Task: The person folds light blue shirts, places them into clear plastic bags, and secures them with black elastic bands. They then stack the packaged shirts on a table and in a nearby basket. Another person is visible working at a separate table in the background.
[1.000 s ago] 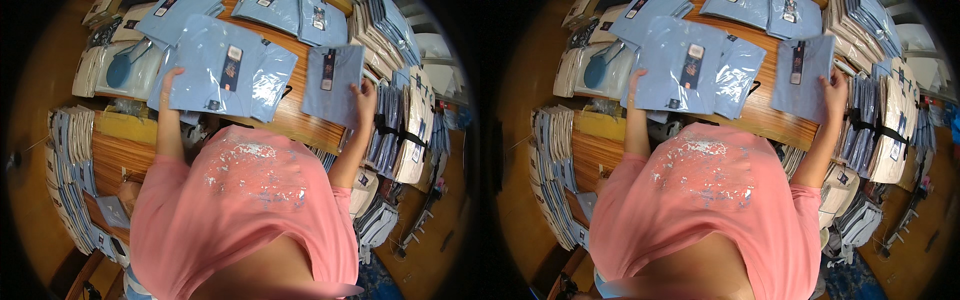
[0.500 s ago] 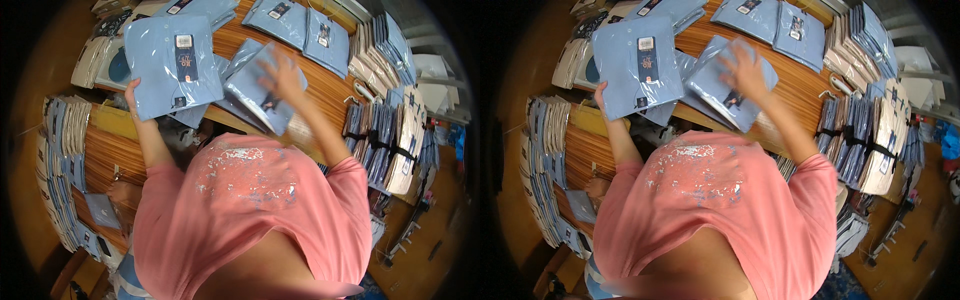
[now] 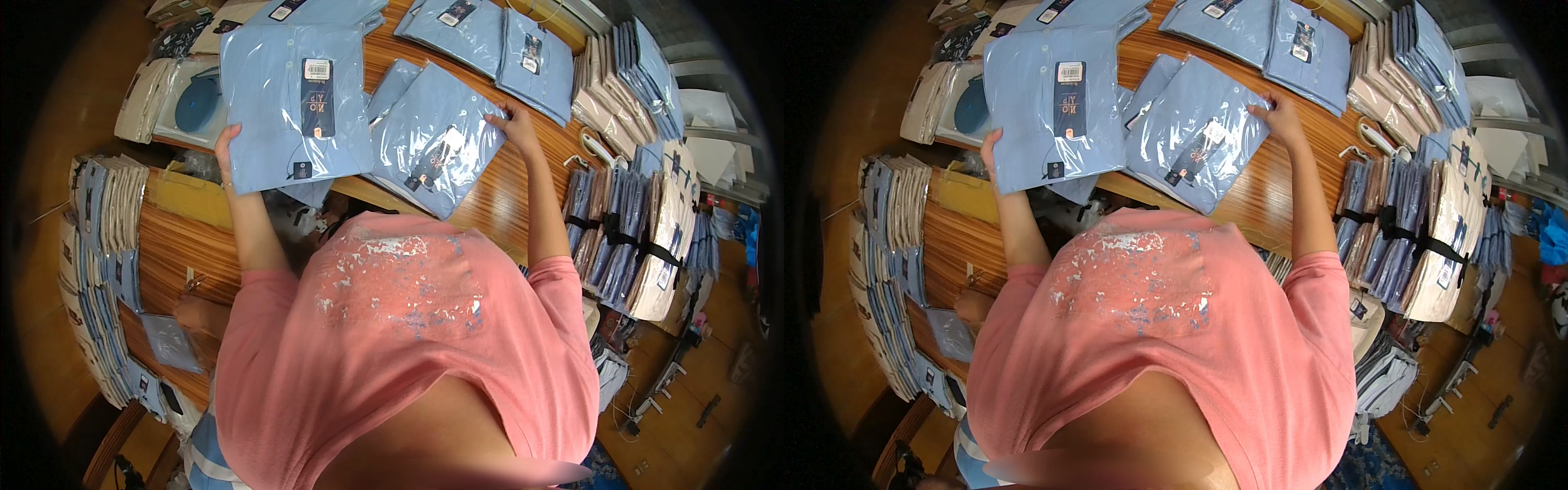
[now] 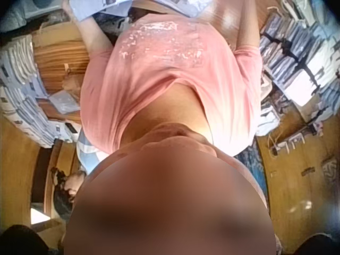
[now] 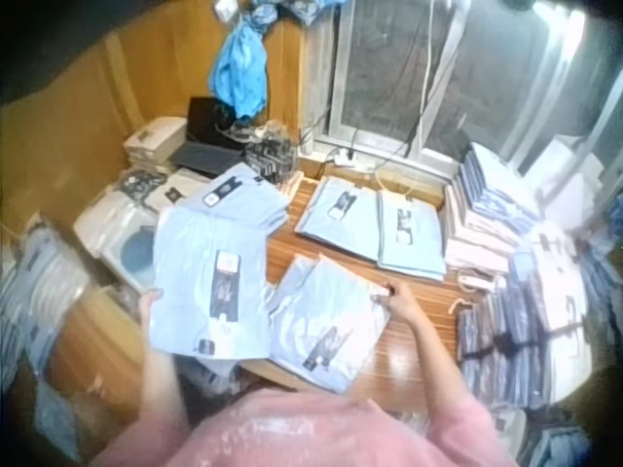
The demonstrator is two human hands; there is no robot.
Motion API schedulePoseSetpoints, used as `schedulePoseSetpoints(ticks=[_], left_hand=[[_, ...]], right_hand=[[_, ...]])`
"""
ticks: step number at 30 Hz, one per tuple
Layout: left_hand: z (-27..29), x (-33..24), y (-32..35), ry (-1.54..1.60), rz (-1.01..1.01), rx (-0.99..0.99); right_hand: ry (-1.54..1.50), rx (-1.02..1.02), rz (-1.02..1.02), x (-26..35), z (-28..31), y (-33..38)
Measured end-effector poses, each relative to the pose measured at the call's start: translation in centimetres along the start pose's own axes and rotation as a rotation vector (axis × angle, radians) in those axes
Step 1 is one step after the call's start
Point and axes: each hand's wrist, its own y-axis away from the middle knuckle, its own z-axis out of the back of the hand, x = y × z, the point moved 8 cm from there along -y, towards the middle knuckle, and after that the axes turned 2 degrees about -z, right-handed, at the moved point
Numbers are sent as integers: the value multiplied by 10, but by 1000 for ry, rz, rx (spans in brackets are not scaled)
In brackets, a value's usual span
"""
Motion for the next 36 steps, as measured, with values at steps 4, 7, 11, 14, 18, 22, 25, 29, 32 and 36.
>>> schedulePoseSetpoints(ticks=[4, 7, 11, 14, 18, 22, 25, 29, 32, 36], left_hand=[[-24, 3, -4, -1, 12, 34], [-24, 7, -7, -41, 71, 73], [-34, 21, -7, -77, 124, 59], [-43, 32, -3, 94, 236, 209], [-78, 47, -6, 170, 253, 336], [-122, 75, -23, 216, 388, 496], [-131, 88, -26, -62, 389, 392], [-159, 116, -37, -581, 78, 464], [-128, 154, -54, -1022, 188, 500], [-139, 124, -47, -1383, -291, 466]], right_hand=[[-113, -44, 164, 56, -7, -9], [147, -110, 170, 39, -26, -38], [324, -181, 206, 36, -26, -34], [670, -339, 211, 92, -27, 3], [227, -398, 393, 122, -16, 18], [-837, 185, -98, 130, -71, 58], [-584, -120, 184, 154, -39, 90], [-391, -261, 87, 90, -32, 96], [-193, -291, -100, 11, -51, 83], [-185, -291, -64, 14, -56, 83]])
